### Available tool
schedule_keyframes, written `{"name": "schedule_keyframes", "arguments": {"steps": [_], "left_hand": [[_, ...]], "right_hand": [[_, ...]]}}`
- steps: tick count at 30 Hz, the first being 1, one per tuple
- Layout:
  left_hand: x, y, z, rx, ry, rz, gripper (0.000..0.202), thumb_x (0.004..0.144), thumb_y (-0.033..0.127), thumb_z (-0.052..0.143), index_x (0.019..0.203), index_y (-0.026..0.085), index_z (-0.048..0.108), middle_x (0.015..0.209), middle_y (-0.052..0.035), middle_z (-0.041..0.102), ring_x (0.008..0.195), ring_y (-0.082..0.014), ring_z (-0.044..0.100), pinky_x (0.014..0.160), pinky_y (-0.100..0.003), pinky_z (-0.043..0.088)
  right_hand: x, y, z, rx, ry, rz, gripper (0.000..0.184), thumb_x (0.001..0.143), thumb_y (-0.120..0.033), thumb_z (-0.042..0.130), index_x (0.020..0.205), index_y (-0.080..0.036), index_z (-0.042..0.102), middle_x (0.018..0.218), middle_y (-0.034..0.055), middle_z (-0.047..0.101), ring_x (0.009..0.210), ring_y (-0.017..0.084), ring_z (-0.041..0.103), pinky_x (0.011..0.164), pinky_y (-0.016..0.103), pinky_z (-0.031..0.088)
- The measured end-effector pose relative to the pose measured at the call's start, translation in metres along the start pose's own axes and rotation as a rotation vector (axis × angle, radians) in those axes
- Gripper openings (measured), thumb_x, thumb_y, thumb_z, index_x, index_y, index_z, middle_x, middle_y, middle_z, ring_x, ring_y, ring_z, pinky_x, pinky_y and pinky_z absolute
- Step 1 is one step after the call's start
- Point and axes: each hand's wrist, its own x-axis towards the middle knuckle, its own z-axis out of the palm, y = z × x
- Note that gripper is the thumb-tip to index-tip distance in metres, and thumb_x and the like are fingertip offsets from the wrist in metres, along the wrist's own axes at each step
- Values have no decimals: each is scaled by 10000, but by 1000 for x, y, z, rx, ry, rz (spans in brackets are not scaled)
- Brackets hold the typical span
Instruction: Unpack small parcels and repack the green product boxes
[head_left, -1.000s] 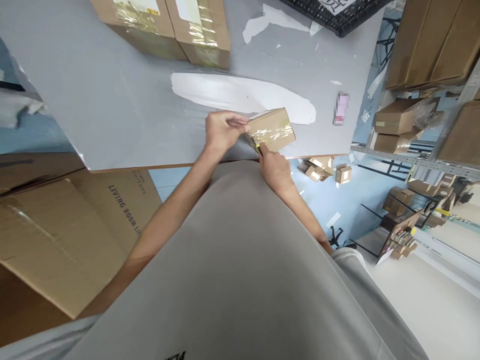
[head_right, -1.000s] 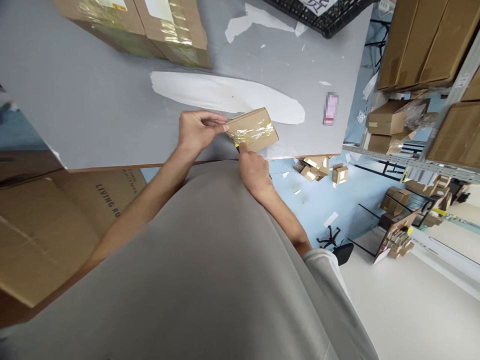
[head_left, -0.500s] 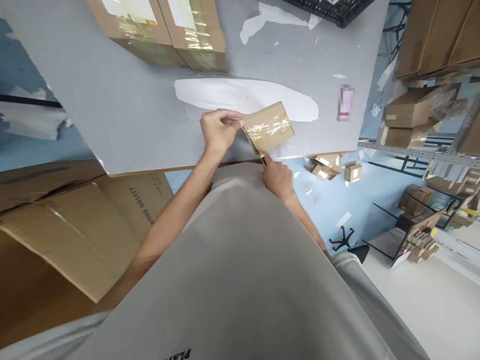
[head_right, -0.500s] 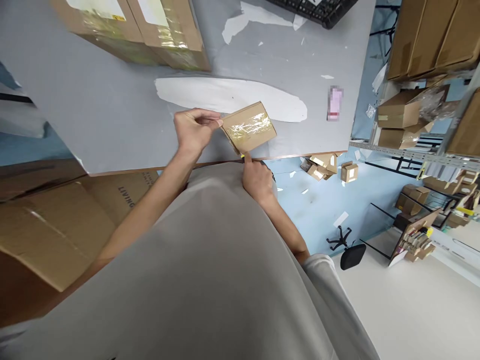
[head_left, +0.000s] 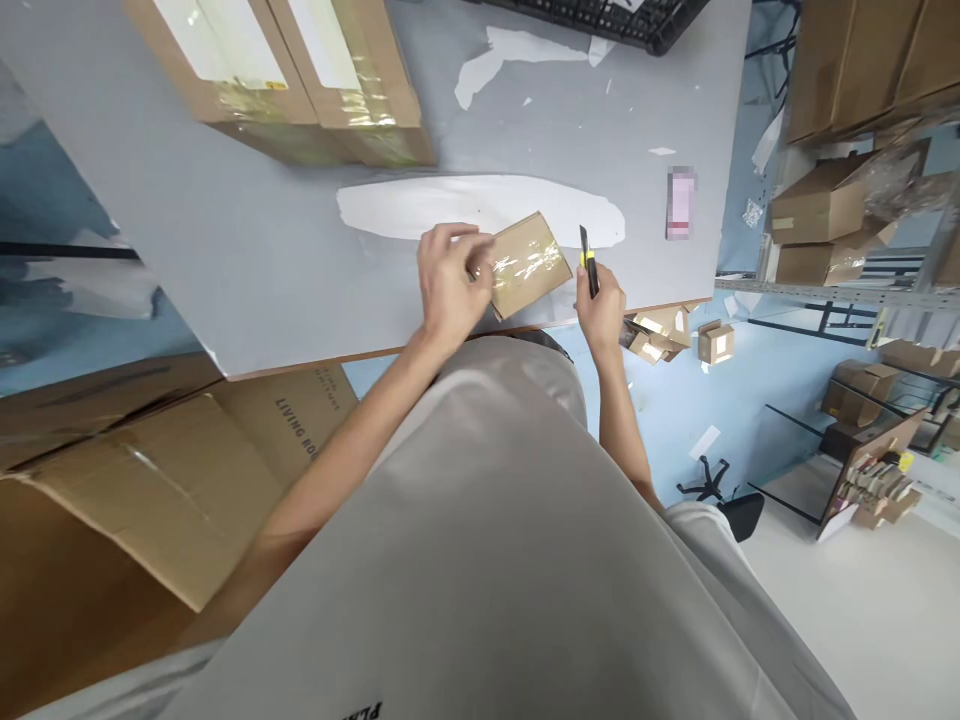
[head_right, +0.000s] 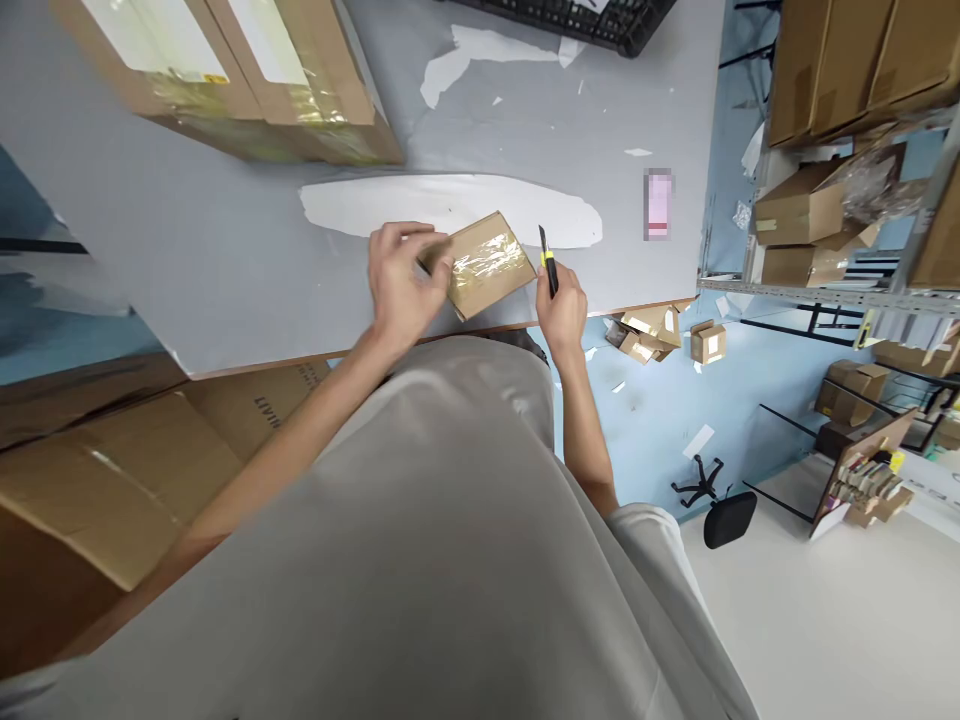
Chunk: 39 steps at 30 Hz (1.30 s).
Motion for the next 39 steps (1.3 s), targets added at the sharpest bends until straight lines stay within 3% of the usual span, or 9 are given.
{"name": "schedule_keyframes", "arguments": {"steps": [4,8,12,15,19,26,33,39], "left_hand": [[-3,22,24,120,-172,214,559,1048,594,808,1570,402,757,1833,-89,611,1792,-494,431,1493,-799,252],[-2,26,37,168,-258,283,661,1016,622,841,1624,386,738,1926,-107,511,1846,-502,346,1518,-798,158],[2,23,34,175,-297,302,711,985,661,870,1631,388,748,1919,-116,525,1845,-510,352,1520,-793,157],[5,24,30,174,-310,294,724,976,690,873,1631,404,757,1897,-110,558,1834,-508,377,1521,-778,176],[8,24,29,150,-308,284,716,975,690,867,1636,435,760,1885,-89,577,1826,-504,396,1519,-774,184],[8,19,30,108,-311,267,707,964,675,869,1620,432,768,1894,-79,565,1841,-514,359,1523,-779,164],[7,21,31,76,-313,266,777,939,708,879,1650,427,744,1891,-90,566,1841,-531,345,1517,-804,142],[3,14,37,117,-321,295,780,965,677,869,1687,427,711,1956,-78,475,1859,-522,306,1521,-802,113]], "right_hand": [[22,20,19,182,-72,69,627,1309,-583,275,1519,-201,725,1144,104,869,885,233,880,939,330,652],[4,17,23,190,-114,55,595,1309,-565,311,1527,-199,726,1186,111,882,928,231,890,962,312,642],[-11,9,15,97,-126,-35,618,1275,-579,429,1688,-185,666,1430,194,862,1226,299,873,1114,392,647],[-12,3,9,54,-136,-87,643,1265,-540,450,1802,-212,582,1642,209,778,1440,327,805,1200,450,642],[-6,-4,7,-1,-189,-81,654,1264,-481,431,1853,-214,531,1716,197,734,1513,336,769,1248,480,631],[-2,-9,3,-95,-231,-54,635,1280,-444,398,1875,-241,487,1719,174,735,1488,348,776,1236,499,628],[6,-31,-7,-193,-267,38,611,1257,-341,407,1844,-201,501,1460,209,857,1365,426,821,1186,577,630],[2,-40,-7,-249,-275,74,507,1265,-381,474,1723,-187,573,1356,219,866,1326,427,818,1166,563,634]]}}
